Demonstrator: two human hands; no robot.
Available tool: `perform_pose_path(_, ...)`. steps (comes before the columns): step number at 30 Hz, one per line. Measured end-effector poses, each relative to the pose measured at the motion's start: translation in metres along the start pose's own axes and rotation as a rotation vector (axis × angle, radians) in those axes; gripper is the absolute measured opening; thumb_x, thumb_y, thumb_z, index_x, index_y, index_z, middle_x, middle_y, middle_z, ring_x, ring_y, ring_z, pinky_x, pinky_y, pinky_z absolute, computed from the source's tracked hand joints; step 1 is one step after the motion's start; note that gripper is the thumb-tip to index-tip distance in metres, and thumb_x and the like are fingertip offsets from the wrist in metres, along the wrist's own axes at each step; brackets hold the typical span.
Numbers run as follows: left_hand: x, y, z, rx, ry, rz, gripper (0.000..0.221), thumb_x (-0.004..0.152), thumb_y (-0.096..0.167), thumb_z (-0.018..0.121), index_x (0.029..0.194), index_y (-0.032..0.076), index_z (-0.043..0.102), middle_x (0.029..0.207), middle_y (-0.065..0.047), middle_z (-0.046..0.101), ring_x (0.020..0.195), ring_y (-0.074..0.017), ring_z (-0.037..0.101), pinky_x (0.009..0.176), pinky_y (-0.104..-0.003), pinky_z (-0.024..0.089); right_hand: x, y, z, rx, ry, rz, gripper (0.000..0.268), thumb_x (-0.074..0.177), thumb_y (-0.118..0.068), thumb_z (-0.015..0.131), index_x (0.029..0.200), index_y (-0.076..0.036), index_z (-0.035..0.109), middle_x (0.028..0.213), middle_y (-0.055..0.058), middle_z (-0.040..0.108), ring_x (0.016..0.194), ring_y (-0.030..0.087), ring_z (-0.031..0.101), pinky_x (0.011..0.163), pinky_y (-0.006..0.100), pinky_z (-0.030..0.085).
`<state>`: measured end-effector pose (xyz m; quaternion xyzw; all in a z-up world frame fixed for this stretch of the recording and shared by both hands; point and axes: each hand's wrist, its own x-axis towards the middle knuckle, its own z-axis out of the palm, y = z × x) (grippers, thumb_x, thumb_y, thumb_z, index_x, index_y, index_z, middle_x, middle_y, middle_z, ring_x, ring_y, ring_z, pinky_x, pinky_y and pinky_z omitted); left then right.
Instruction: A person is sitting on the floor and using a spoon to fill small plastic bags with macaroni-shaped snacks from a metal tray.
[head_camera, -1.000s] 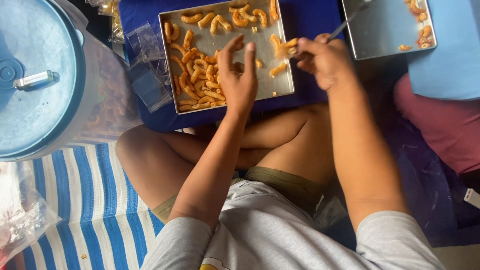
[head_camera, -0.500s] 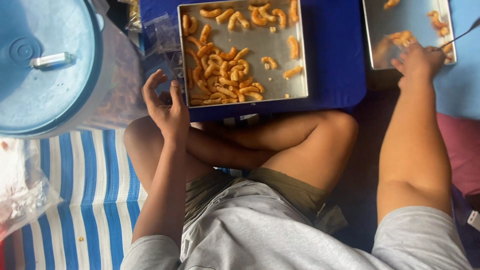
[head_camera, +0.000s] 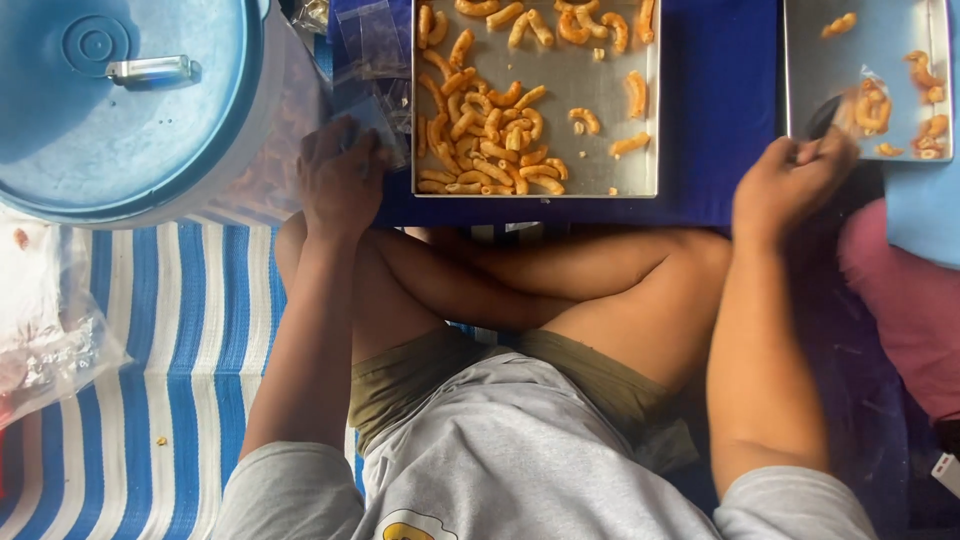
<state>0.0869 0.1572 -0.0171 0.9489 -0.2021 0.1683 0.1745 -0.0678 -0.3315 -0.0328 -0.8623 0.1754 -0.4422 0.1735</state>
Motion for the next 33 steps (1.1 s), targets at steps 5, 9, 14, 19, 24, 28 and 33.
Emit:
perform_pose_path(5,0.002,-0.001,0.008,-0.031,-0.01,-0.043,0.021,0.094,0.023,0.075,0.113,0.018,0.083,0.129,-0.008,0.067,0.114,-0.0327,0.057,0.097,-0.046,0.045,-0.028,-0.077,0.007,0.097,-0.024,0.095,0.02,0.086,0.016,0.05,0.103,0.004,0.05,0.104,0.018,0.056,0.083,0.026,0.055,0.077,0.035,0.047)
perform_pose_path(9,0.006,0.004,-0.004,-0.051,0.14,0.086,0.009,0.102,0.021,0.077,0.105,0.015,0.084,0.115,-0.006,0.063,0.105,-0.0329,0.062,0.078,-0.044,0.055,-0.049,-0.118,0.024,0.178,0.015,0.189,0.014,0.084,0.006,0.063,0.094,-0.003,0.064,0.097,0.01,0.061,0.08,0.03,0.059,0.076,0.04,0.048)
perform_pose_path(14,0.002,0.039,-0.032,-0.529,0.301,-0.091,0.017,0.112,0.022,0.061,0.113,0.011,0.074,0.104,-0.008,0.067,0.1,-0.0308,0.069,0.082,-0.045,0.055,-0.052,-0.184,0.01,0.404,-0.176,0.147,0.025,0.09,0.003,0.062,0.08,-0.01,0.043,0.097,0.014,0.069,0.091,0.032,0.066,0.085,0.037,0.047)
perform_pose_path(19,-0.032,0.091,-0.03,-1.357,0.079,-0.482,0.023,0.106,0.028,0.064,0.104,0.007,0.074,0.09,-0.012,0.071,0.08,-0.0216,0.069,0.077,-0.038,0.06,-0.072,-0.252,0.007,0.899,-0.519,0.36,0.042,0.096,-0.007,0.068,0.075,-0.016,0.032,0.114,0.014,0.072,0.097,0.017,0.068,0.087,0.028,0.05)
perform_pose_path(24,-0.066,0.106,-0.021,-1.698,-0.282,-0.675,0.024,0.107,0.017,0.06,0.102,-0.003,0.072,0.084,-0.013,0.07,0.078,-0.0195,0.073,0.075,-0.036,0.064,-0.089,-0.271,0.004,0.925,-0.732,0.55,0.052,0.094,-0.017,0.079,0.082,-0.018,0.028,0.1,0.01,0.074,0.093,0.012,0.07,0.074,0.024,0.054)
perform_pose_path(28,-0.074,0.096,-0.027,-1.734,-0.363,-0.761,0.043,0.107,0.034,0.058,0.119,-0.006,0.07,0.101,-0.02,0.077,0.086,-0.0249,0.079,0.075,-0.037,0.066,-0.091,-0.266,0.002,0.886,-0.755,0.584,0.053,0.092,-0.014,0.081,0.078,-0.02,0.03,0.087,0.003,0.075,0.077,0.006,0.071,0.064,0.017,0.052)
perform_pose_path(33,-0.078,0.088,-0.035,-1.362,-0.474,-0.547,0.028,0.094,0.018,0.079,0.116,0.0,0.077,0.087,-0.015,0.08,0.073,-0.0165,0.077,0.069,-0.028,0.063,-0.096,-0.256,-0.003,0.894,-0.773,0.672,0.052,0.091,-0.011,0.08,0.077,-0.02,0.031,0.087,0.003,0.075,0.074,0.003,0.067,0.058,0.015,0.048)
